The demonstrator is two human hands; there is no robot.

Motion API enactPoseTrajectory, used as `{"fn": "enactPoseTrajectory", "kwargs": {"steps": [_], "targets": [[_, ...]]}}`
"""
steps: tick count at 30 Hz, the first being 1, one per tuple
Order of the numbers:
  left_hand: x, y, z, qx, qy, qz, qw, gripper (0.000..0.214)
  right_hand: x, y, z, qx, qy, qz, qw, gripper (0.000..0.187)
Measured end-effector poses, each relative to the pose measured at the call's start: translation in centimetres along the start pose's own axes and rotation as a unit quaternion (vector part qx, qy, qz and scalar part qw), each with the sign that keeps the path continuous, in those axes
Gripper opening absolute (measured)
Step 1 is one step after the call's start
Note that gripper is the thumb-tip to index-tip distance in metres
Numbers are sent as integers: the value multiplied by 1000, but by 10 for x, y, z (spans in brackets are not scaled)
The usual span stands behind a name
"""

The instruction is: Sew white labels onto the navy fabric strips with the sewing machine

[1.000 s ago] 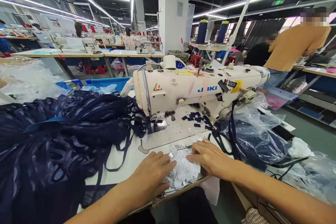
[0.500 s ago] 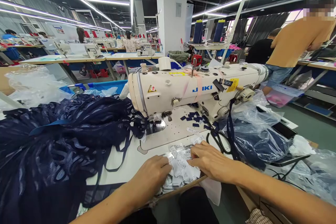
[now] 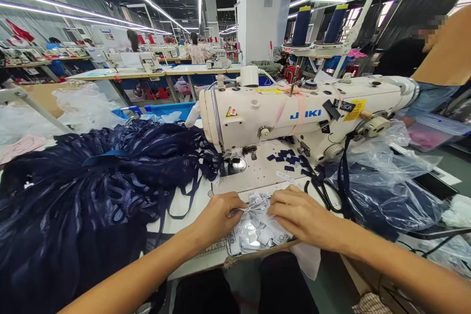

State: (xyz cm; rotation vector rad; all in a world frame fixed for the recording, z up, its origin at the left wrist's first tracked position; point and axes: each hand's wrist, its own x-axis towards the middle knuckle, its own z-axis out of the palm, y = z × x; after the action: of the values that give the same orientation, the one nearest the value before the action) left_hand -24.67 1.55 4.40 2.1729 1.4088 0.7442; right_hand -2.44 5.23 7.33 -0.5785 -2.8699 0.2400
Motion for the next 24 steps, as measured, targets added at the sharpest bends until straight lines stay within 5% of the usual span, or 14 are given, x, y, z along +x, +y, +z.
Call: {"fn": "enactPoseTrajectory", "kwargs": {"steps": [5,10,15,19,24], "targets": [[0,3,2,-1,-2,-35,999,25,25,-26,14,-20,-130,10,991,4],[-4,0,7,-6,4,-50,999,25,31,-25,35,-1,-160,45,986,24],[-6,-4,11,31,2,-90,995,25,30,-16,44,76,-175,84,978,22],[-8,-4,13,43,15,-91,995,24,27,-16,38,150,-147,71,975,19],[-9,5,15,112,-24,-76,990,19,23,-18,25,196,-10,29,980,14]]}}
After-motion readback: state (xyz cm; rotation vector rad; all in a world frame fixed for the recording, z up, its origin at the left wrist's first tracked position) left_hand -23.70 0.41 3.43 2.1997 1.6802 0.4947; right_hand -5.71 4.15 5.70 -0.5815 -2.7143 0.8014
